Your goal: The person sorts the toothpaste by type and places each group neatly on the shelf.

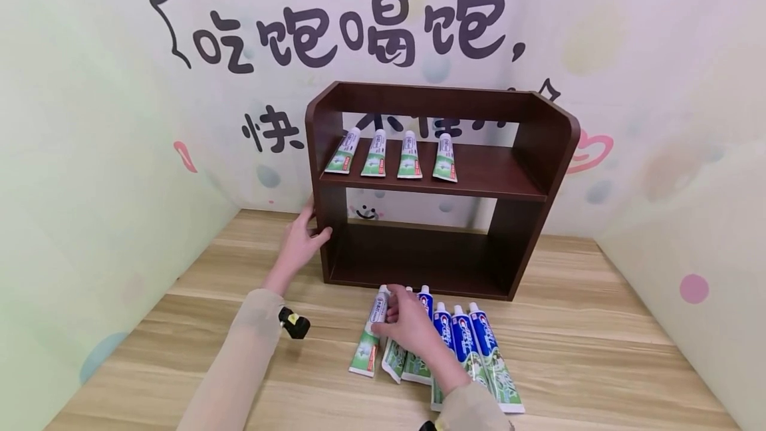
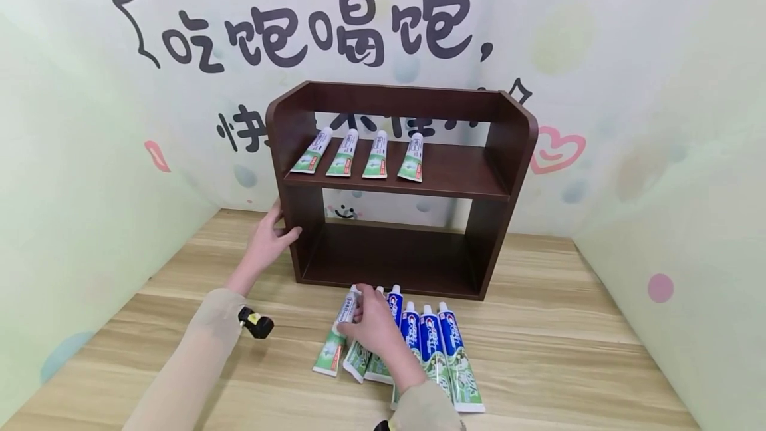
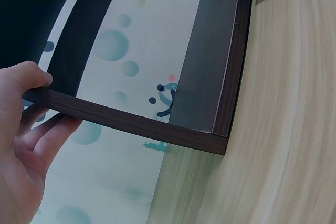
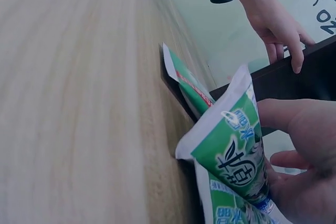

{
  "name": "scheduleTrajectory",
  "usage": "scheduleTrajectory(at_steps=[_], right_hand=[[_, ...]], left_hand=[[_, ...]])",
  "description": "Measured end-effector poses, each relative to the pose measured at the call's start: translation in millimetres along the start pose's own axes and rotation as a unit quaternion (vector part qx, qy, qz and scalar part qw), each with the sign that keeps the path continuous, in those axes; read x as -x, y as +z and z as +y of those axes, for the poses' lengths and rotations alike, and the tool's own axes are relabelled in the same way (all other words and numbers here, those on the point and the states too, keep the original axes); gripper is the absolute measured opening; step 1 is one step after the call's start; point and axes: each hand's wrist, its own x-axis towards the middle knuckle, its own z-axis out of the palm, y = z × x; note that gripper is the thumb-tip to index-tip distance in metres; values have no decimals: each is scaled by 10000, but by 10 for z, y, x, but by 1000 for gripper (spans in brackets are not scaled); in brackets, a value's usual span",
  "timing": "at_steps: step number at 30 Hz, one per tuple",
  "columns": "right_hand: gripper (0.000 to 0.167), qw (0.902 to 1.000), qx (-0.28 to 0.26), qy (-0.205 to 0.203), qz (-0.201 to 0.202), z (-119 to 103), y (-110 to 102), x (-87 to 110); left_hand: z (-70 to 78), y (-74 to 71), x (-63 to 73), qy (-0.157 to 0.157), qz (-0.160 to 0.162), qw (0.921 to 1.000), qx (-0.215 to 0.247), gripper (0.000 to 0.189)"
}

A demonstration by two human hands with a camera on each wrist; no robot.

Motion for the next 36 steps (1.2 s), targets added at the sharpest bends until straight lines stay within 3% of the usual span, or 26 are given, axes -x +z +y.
scheduleTrajectory(at_steps=[18, 26, 36], right_hand=[[82, 9939, 1097, -111, 14, -157, 124, -58], [62, 9856, 1564, -598, 238, -172, 204, -56], [56, 9854, 1548, -610, 373, -234, 275, -59]], left_hand=[[47, 8, -18, -121, -84, 9999, -15, 75], [25, 3, 1, -95, -36, 9999, 89, 75], [18, 12, 2, -98, 3, 9999, 22, 76]])
